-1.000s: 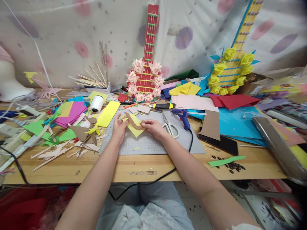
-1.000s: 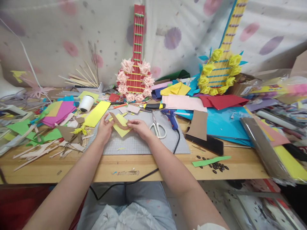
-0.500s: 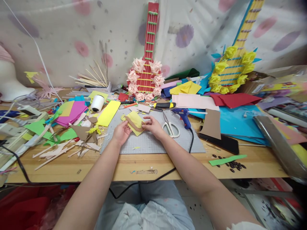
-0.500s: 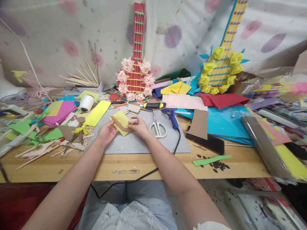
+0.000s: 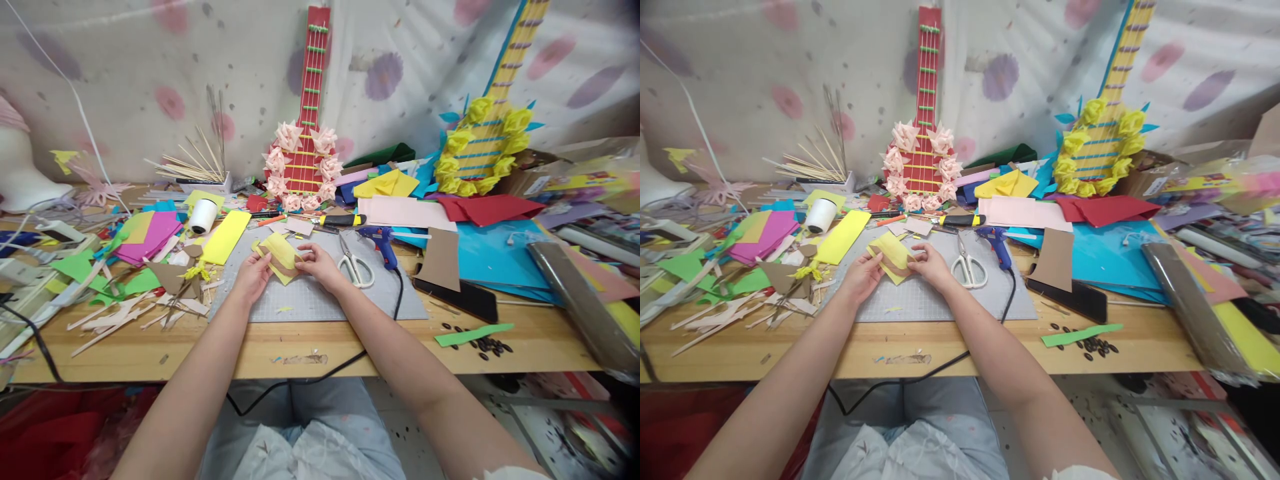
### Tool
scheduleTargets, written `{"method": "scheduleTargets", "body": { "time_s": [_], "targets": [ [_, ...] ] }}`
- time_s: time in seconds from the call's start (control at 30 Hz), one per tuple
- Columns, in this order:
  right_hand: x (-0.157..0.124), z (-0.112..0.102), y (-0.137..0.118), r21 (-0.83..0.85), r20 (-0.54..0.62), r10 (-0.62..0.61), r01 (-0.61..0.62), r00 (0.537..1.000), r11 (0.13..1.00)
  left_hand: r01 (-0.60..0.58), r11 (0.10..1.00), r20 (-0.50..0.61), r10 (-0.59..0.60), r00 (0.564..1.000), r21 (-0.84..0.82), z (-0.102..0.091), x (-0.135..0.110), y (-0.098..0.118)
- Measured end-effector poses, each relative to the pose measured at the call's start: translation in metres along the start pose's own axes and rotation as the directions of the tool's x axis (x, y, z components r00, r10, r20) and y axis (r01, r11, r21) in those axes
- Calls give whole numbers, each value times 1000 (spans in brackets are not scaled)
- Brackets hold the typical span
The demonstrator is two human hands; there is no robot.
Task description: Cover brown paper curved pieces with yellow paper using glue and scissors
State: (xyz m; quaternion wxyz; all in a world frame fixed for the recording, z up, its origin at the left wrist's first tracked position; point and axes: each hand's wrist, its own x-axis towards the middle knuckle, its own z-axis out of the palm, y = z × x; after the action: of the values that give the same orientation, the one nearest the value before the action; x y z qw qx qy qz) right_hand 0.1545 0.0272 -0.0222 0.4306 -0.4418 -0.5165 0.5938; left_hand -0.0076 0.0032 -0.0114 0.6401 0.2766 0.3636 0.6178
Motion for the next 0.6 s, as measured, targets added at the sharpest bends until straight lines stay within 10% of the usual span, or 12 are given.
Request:
{"method": "scheduleTargets", "body": {
  "time_s": [0.6],
  "targets": [
    [-3, 3, -5, 50, -14, 38, -38, 999, 998, -56, 998, 22, 55, 998, 15, -6, 4, -2]
  ]
}}
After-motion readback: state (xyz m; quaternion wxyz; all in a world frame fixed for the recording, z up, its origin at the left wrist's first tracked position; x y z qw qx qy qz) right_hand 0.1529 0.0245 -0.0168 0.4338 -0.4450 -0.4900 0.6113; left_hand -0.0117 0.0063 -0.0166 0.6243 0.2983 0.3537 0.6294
